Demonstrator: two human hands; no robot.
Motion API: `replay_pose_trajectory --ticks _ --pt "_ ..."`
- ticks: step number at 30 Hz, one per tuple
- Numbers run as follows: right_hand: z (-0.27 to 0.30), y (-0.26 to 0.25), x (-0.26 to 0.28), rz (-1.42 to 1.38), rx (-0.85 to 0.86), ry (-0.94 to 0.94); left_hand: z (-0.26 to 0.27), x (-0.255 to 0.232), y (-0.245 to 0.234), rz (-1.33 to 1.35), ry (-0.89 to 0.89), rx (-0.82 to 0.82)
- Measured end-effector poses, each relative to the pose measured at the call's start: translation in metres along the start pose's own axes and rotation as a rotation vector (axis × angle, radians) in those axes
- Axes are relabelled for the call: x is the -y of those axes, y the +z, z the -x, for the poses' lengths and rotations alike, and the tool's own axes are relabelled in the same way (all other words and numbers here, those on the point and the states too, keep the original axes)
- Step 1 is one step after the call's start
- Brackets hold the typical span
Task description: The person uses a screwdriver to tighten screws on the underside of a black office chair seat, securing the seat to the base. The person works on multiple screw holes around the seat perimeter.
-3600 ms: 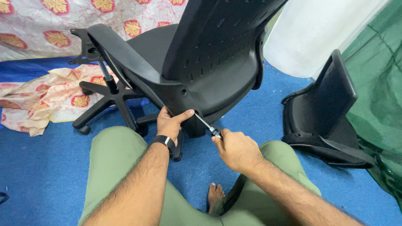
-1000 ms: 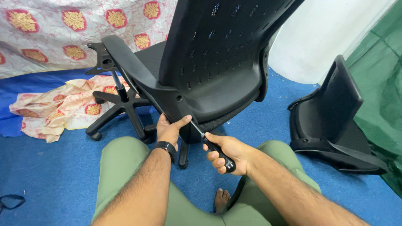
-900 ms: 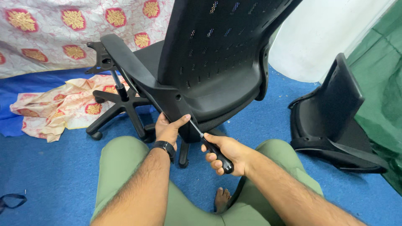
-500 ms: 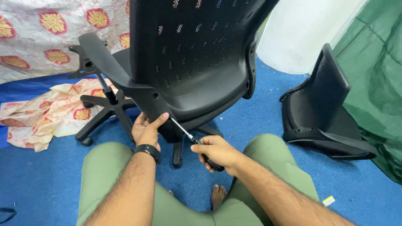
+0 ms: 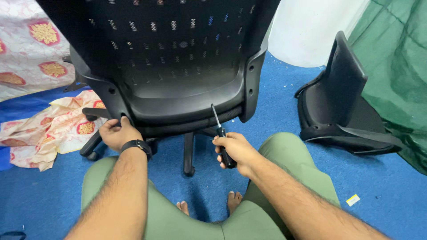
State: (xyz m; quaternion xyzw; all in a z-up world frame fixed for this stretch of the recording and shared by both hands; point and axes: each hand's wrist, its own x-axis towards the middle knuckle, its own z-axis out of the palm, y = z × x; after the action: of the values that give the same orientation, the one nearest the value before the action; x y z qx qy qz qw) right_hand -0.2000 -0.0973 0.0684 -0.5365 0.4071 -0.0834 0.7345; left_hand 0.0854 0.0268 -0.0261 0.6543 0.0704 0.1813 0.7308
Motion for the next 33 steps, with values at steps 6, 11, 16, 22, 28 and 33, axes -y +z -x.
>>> replay_pose_trajectory --ticks 6,11,16,22,28,33 --pt "0.005 -0.003 0.000 -0.127 -0.125 -0.039 0.076 -0.009 0.040 0.228 -0.379 0.488" --pt "0.012 -0.013 0.001 -0.210 -0.208 -0.013 0.139 -0.034 0.054 -0.097 -0.523 0.891" --pt "0.021 -0.018 -0.003 -0.195 -0.145 0.117 0.150 -0.049 0.052 -0.043 -0.818 0.941" --pt "0.007 -0.024 -0.008 -0.082 -0.178 -0.075 0.165 -0.050 0.055 0.341 -1.074 0.804" --pt "-0.016 -0.039 -0.010 -0.261 -0.089 -0.062 0.166 -0.053 0.050 0.328 -1.069 0.798" --pt "-0.024 -0.046 -0.012 -0.663 0.192 0.071 0.166 -0.048 0.050 0.381 -1.059 0.847"
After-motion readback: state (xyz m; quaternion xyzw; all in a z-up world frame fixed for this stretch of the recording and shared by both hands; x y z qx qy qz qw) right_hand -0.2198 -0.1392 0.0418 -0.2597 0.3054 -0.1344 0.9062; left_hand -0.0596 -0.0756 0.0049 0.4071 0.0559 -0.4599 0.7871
